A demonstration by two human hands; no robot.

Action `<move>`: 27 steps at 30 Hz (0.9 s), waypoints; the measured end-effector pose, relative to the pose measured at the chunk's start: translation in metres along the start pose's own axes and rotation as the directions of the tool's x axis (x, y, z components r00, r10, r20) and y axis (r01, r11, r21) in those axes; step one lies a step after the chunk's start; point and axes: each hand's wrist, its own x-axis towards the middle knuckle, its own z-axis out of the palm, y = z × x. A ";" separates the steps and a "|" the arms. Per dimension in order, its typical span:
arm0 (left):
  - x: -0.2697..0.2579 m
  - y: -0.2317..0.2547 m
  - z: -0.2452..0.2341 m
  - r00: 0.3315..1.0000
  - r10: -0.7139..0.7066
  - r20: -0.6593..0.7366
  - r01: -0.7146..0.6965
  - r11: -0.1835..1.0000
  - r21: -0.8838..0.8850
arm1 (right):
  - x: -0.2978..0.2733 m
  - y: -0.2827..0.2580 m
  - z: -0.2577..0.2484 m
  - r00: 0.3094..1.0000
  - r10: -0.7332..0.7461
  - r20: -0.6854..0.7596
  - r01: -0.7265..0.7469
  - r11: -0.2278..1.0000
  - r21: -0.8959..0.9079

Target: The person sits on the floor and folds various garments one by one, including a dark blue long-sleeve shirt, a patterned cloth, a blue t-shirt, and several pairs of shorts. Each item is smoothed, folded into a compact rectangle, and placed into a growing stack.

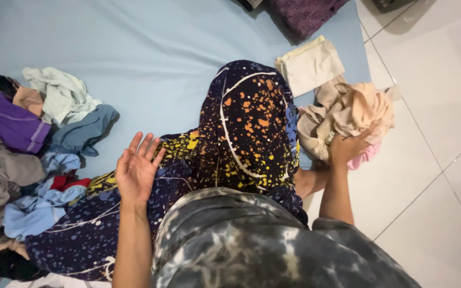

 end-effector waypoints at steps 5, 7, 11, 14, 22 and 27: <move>-0.005 -0.003 0.001 1.000 -0.011 0.002 0.011 1.000 0.017 | 0.032 0.001 -0.039 0.941 0.099 0.323 -0.096 0.995 -0.026; 0.000 -0.002 0.001 1.000 -0.010 -0.001 0.010 1.000 0.015 | 0.063 -0.011 -0.067 0.895 0.114 0.432 -0.054 0.988 -0.148; -0.004 -0.004 -0.013 1.000 0.008 0.001 -0.008 1.000 0.017 | 0.090 -0.037 -0.134 0.867 0.177 0.465 0.090 0.864 -0.496; 0.000 -0.010 -0.033 0.997 0.051 -0.059 -0.050 0.998 0.029 | 0.084 -0.088 -0.165 0.904 0.003 0.428 0.186 0.898 -0.399; 0.010 -0.024 -0.123 0.829 0.209 -0.519 -0.356 0.913 -0.200 | -0.010 -0.340 -0.087 0.555 -0.602 0.573 0.532 0.787 0.312; 0.016 -0.033 -0.139 0.828 0.188 -0.528 -0.318 0.934 -0.166 | -0.147 -0.460 -0.010 -0.025 -0.914 0.404 0.601 0.309 0.737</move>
